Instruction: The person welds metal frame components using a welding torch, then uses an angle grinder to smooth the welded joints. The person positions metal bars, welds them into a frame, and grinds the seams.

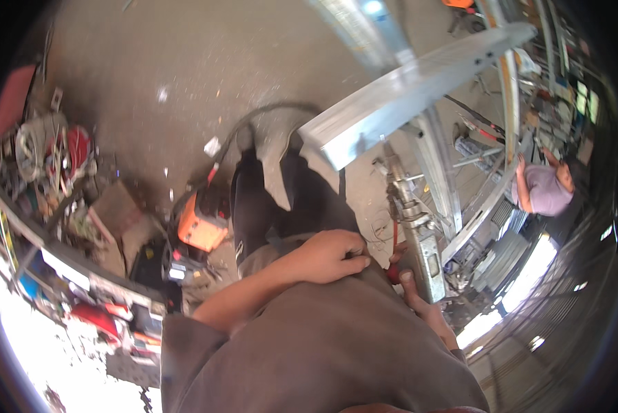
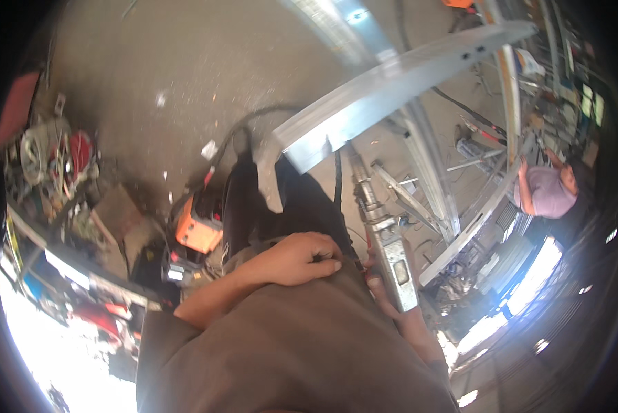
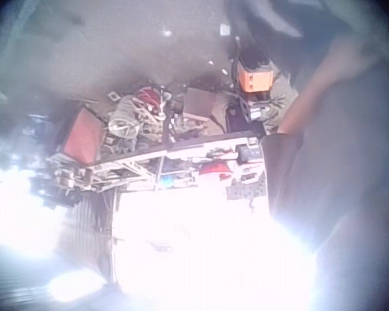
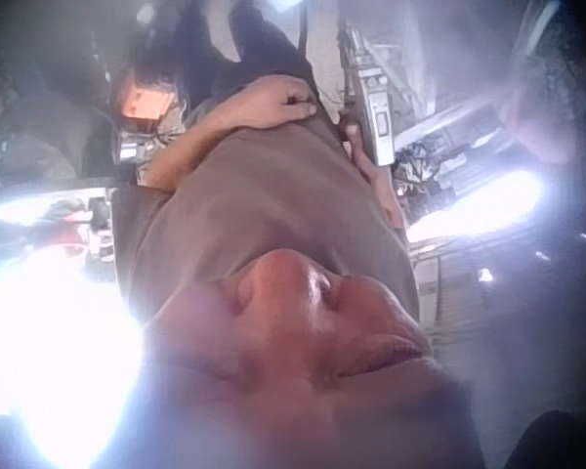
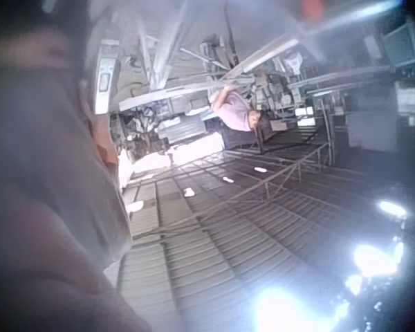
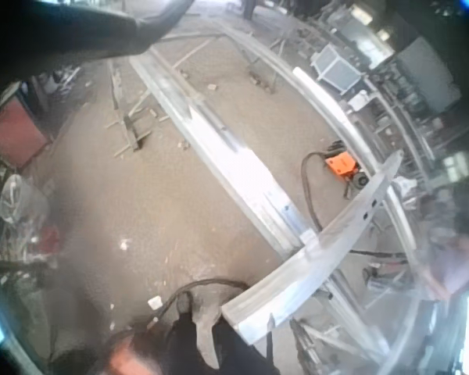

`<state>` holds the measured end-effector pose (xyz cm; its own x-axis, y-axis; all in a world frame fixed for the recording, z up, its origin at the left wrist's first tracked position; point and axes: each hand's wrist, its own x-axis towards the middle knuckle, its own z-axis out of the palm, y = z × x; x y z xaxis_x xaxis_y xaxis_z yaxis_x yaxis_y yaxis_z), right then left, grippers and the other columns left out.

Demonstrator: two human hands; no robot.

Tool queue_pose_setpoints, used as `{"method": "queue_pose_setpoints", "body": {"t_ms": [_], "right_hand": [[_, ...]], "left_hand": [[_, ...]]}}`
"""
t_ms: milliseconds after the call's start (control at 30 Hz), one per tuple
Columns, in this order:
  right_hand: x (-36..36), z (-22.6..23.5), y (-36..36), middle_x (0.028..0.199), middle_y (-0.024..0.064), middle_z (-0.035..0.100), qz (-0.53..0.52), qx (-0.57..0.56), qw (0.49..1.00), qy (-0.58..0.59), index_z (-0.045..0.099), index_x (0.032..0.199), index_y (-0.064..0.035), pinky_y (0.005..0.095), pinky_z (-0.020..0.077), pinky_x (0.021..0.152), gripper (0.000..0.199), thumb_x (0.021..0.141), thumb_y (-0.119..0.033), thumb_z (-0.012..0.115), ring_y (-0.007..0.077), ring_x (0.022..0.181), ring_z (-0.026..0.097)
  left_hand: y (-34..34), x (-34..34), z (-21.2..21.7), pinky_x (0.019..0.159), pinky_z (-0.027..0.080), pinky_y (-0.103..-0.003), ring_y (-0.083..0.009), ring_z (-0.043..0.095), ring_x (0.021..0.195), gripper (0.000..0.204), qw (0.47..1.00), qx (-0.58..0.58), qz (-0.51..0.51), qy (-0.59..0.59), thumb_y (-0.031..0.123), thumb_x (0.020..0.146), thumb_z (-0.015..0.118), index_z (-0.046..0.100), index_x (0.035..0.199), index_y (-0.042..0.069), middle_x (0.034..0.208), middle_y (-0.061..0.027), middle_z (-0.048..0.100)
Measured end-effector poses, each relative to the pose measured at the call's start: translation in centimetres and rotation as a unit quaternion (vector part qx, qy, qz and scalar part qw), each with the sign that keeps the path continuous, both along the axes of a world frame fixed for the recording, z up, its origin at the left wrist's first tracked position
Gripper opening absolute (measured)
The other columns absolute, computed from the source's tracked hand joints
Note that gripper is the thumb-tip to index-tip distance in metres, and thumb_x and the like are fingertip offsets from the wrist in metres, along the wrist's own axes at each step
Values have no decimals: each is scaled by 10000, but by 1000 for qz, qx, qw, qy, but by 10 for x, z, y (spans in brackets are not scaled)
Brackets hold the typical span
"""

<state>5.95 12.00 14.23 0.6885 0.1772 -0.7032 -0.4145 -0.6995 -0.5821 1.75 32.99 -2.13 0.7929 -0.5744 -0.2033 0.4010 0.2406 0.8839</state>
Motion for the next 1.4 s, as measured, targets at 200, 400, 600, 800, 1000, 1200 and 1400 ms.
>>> {"method": "queue_pose_setpoints", "body": {"t_ms": [200,400,600,800,1000,1200,1400], "right_hand": [[3,-7,-32,1212,101,618,-10,44,990,-132,357,1542,-4,387,546,910,648,1064,-328,651,185,1013,649],[16,-19,-86,1177,99,649,-129,47,967,-215,309,1605,-20,355,566,873,729,1051,-301,692,171,964,666],[29,-51,-160,1214,114,702,-226,55,942,-244,399,1598,-46,342,550,948,742,1014,-354,739,172,1091,681],[65,-76,-260,1206,120,727,-285,60,943,-164,407,1612,-73,365,541,980,753,1001,-357,740,193,1111,693],[102,-121,-371,872,36,691,-351,74,907,-222,548,1460,-54,311,552,642,606,994,-377,762,123,741,667],[160,-154,-471,967,141,742,-379,35,907,-180,424,1610,-106,389,583,780,801,959,-442,750,225,829,728],[229,-190,-517,944,151,759,-400,28,903,-156,636,1331,-34,411,593,686,619,927,-488,753,251,739,748]], "left_hand": [[7,17,30,905,539,-412,-341,689,1032,284,999,34,-9,-26,272,1018,639,733,1120,24,1095,-160,718],[-10,36,56,928,541,-373,-251,690,1047,279,993,106,-43,3,210,1006,667,694,1215,27,1150,-136,708],[-48,67,72,929,551,-368,-210,680,1096,341,985,167,27,31,225,984,730,697,1261,28,1234,-123,725],[-107,139,75,1040,525,-435,-352,669,1220,517,875,411,200,-161,221,920,793,640,1373,23,1311,-192,702],[-147,202,66,1131,449,-508,-461,573,1321,659,746,566,269,-228,237,921,793,537,1452,-58,1404,-285,616],[-162,226,25,1169,413,-543,-505,504,1372,770,657,659,275,-242,281,906,796,468,1506,-73,1455,-328,554],[-147,246,-6,1225,342,-554,-466,419,1467,1000,587,754,250,-154,408,862,814,311,1621,-4,1591,-274,433]]}}
